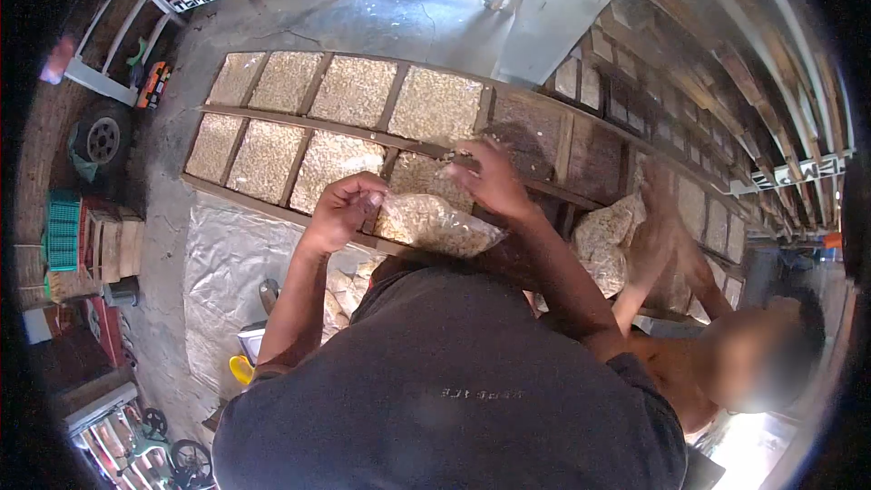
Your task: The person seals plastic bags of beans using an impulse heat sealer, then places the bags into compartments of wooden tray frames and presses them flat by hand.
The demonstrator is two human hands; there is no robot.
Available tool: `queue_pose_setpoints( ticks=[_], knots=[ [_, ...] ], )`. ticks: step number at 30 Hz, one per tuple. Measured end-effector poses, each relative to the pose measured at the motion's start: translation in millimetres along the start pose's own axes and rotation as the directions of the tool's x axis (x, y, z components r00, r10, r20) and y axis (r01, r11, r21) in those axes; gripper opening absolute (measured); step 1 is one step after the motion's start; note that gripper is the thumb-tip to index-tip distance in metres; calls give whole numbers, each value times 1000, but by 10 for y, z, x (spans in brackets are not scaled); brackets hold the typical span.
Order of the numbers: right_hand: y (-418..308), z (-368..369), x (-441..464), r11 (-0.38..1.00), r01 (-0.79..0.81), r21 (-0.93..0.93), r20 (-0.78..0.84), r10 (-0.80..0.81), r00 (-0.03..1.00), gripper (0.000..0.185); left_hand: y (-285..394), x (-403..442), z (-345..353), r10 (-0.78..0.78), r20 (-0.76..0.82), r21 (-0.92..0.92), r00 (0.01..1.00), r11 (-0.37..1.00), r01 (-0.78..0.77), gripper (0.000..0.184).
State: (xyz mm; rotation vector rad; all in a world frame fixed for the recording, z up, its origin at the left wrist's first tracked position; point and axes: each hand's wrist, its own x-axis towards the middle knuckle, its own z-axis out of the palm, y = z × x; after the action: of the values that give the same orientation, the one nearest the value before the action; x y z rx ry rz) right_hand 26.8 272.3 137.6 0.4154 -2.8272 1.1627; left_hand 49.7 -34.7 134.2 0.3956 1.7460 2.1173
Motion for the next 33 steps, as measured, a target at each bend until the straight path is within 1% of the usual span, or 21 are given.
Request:
queue_pose_setpoints(
  ticks=[1, 4, 5, 8, 10, 11, 12, 14, 15, 16, 19, 22, 23, 24, 25, 26, 28, 29, 31, 32, 33],
  knots=[
    [-43, 37, 118, 985, 103, -136, -3, -104, 995, 39, 5, 9, -32, -9, 35, -8, 999, 1000, 10, 12],
    [225, 358, 323, 944, 269, -189, 125, -249, 960, 39, 64, 22, -135, -48, 171, -42, 984, 998, 56, 15],
    [327, 453, 356, 956, 248, -159, 146, -226, 963, 36, 43, 12, -157, -99, 180, -99, 979, 988, 118, 17],
    [549, 549, 331, 947, 319, -24, 35, -318, 947, 30, 56, 106, -253, -169, 180, -173, 969, 964, 201, 19],
    [642, 533, 309, 962, 273, 21, 16, -273, 962, 34, -228, 367, -323, -202, -163, -76, 966, 978, 192, 22],
    [681, 505, 282, 968, 247, 42, 4, -247, 969, 37, -199, 532, -292, 37, -284, 414, 958, 906, 87, 21],
    [721, 449, 241, 980, 196, 20, -77, -194, 978, 35, -163, 676, -282, 305, -268, 808, 914, 588, 41, 20],
    [809, 286, 220, 994, 108, -6, -240, -106, 965, 31, -361, 883, -384, 352, -223, 868, 909, 495, 21, 20],
    [880, 151, 249, 988, -6, -152, -196, -24, 980, 29, -480, 937, -448, 373, -201, 896, 906, 444, 15, 20],
    [938, 25, 259, 947, -115, -299, -164, 67, 984, 26, -528, 952, -464, 378, -172, 891, 910, 453, -19, 21],
    [839, -158, 255, 849, -116, -516, -273, -35, 961, 24, -607, 982, -492, 387, -114, 879, 915, 469, -89, 23],
    [575, -183, 463, 968, -99, -230, -130, 71, 989, 28, -454, 1030, -405, 293, -106, 831, 950, 550, -76, 20],
    [543, -159, 537, 973, -115, -200, -146, 86, 986, 29, -285, 1048, -271, 313, -30, 760, 949, 624, -181, 21],
    [519, -114, 602, 978, -128, -167, -155, 102, 983, 29, -644, 1198, -264, 282, 68, 741, 957, 629, -238, 28],
    [486, -50, 651, 981, -145, -131, -159, 123, 980, 30, -524, 1289, -13, 306, 181, 680, 934, 647, -344, 32],
    [451, -25, 714, 986, -165, -32, -159, 158, 975, 30, -366, 1305, 218, 153, 168, 428, 974, 878, -212, 34],
    [445, -64, 857, 964, -213, 158, -157, 238, 959, 30, -217, 1297, 295, 102, 166, 500, 981, 849, -173, 35],
    [452, -81, 873, 993, -96, 74, -241, 111, 964, 30, -203, 1248, 212, 185, 110, 554, 976, 804, -215, 34],
    [466, -153, 893, 997, -71, 31, -188, 76, 979, 29, -287, 1052, -141, 357, -31, 670, 933, 701, -246, 29],
    [496, -209, 855, 997, -73, 5, -171, 72, 983, 29, -464, 826, -429, 424, -160, 797, 891, 588, -137, 23],
    [557, -219, 791, 998, -67, -21, -125, 64, 990, 29, -367, 577, -615, 371, -305, 889, 877, 442, 122, 29]
  ],
)
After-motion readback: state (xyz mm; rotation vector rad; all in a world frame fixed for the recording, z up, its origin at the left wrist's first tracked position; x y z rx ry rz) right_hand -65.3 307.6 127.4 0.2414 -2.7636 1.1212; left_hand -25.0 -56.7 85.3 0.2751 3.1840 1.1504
